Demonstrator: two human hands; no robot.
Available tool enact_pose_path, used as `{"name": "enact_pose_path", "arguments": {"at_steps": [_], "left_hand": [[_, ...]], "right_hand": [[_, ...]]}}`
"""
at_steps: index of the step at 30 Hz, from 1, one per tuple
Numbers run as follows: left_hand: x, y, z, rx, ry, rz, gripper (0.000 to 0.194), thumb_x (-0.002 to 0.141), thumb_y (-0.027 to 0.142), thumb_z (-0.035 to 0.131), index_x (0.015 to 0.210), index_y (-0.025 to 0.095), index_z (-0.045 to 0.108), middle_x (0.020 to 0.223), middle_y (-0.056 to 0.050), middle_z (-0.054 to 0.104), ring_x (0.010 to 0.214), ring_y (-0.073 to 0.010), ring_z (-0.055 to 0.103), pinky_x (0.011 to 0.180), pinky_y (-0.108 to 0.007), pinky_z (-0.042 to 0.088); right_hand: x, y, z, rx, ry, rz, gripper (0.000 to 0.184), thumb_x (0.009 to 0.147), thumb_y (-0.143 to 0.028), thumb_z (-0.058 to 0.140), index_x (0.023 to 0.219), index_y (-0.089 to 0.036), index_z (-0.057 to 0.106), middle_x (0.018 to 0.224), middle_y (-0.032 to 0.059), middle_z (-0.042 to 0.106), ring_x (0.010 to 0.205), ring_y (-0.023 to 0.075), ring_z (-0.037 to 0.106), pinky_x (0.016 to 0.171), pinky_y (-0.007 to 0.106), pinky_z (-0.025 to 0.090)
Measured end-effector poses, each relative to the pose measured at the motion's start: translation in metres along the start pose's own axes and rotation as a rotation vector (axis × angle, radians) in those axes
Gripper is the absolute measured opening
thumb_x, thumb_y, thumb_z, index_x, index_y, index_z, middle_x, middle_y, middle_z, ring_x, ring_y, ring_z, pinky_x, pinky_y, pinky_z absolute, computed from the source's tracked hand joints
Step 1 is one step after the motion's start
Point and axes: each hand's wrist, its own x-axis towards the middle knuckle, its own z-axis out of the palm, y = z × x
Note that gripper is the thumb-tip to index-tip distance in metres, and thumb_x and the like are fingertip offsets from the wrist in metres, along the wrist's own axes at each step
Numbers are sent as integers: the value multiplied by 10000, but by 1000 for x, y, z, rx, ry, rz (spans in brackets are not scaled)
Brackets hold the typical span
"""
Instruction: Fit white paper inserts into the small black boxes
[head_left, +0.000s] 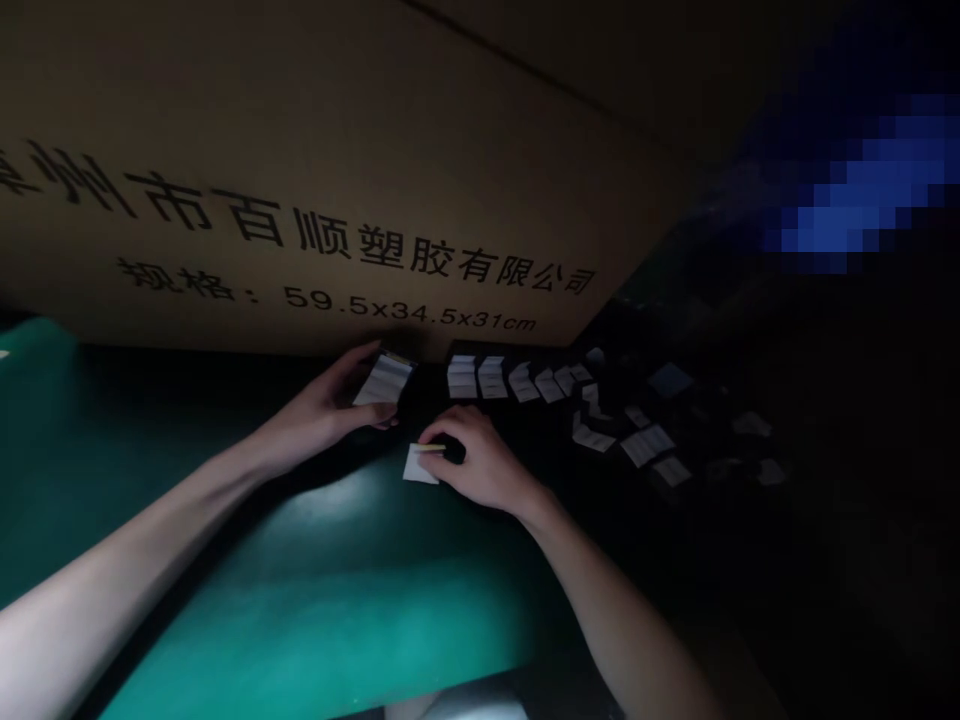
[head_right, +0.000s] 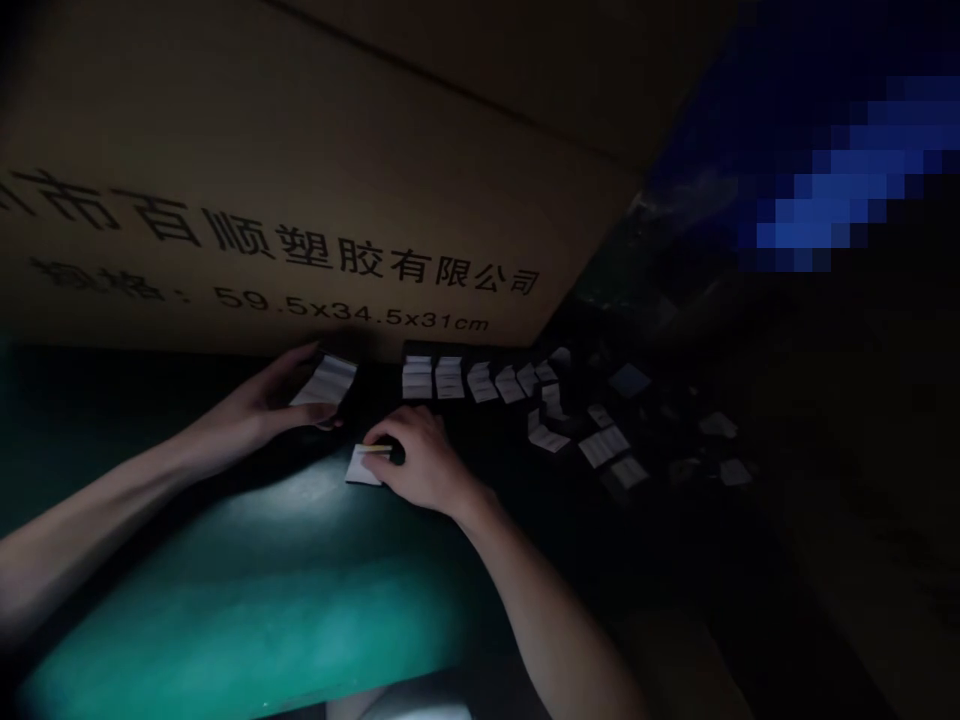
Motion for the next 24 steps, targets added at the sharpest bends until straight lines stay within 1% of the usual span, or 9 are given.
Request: {"name": "enact_pose_path", "arguments": {"at_steps": [3,6,8,11,14,16,19,22,24], "left_hand": [[1,-1,1,16,5,6,1006,749,414,874,1626,308,393,1389,-102,700,1179,-341,739,1040,-488,622],[1,-2,1,-8,6,11,977,759,407,872,1618,321,415,1392,-97,702,1128,-325,759,983,-463,654],[1,-2,1,-30,5,9,975,756,394,880,1615,328,425,1369,-94,718,1082,-317,775,951,-442,668],[0,1,2,-40,-13,-21,997,771,392,877,1636,325,387,1346,-97,729,988,-288,797,934,-415,674],[-4,8,3,-30,-5,-45,965,825,462,829,1651,297,359,1423,-128,685,983,-275,796,934,-402,669],[-7,12,4,-3,9,-67,952,844,518,802,1652,284,357,1461,-148,658,1027,-289,788,955,-412,659],[-8,15,3,71,26,-97,934,856,580,766,1649,296,363,1519,-147,617,1176,-323,740,1063,-462,598],[-8,13,1,152,37,-94,940,862,620,727,1654,288,344,1577,-135,564,1373,-352,615,1168,-526,497],[-8,11,2,193,31,-88,962,858,626,719,1663,286,314,1602,-129,539,1424,-356,567,1186,-552,467]], "right_hand": [[1,0,-3,68,52,12,116,883,-151,736,905,-241,665,989,9,694,1050,221,638,969,408,507],[2,2,-2,116,72,33,118,904,-139,695,968,-237,678,992,14,708,1027,205,658,912,361,527],[2,4,0,107,76,23,153,927,-143,673,1047,-236,695,1033,33,720,1070,211,661,933,370,535],[2,6,0,42,78,-32,197,975,-138,605,1116,-232,706,1121,67,725,1146,225,651,989,410,539],[-1,5,-6,-10,66,-80,266,1003,-114,524,1173,-210,704,1174,93,708,1145,220,661,972,400,563],[-9,3,-16,-38,56,-82,316,1002,-102,498,1226,-209,693,1186,92,698,1098,206,681,929,373,582],[-31,1,-38,-93,87,-70,364,1003,-116,492,1295,-237,672,1207,75,694,1044,189,699,886,349,598],[-61,9,-72,-193,168,-26,370,995,-141,501,1296,-260,681,1173,60,710,1008,191,709,867,354,609],[-79,19,-101,-294,287,25,351,972,-156,517,1245,-262,711,1141,56,728,1016,209,714,894,385,609]]}}
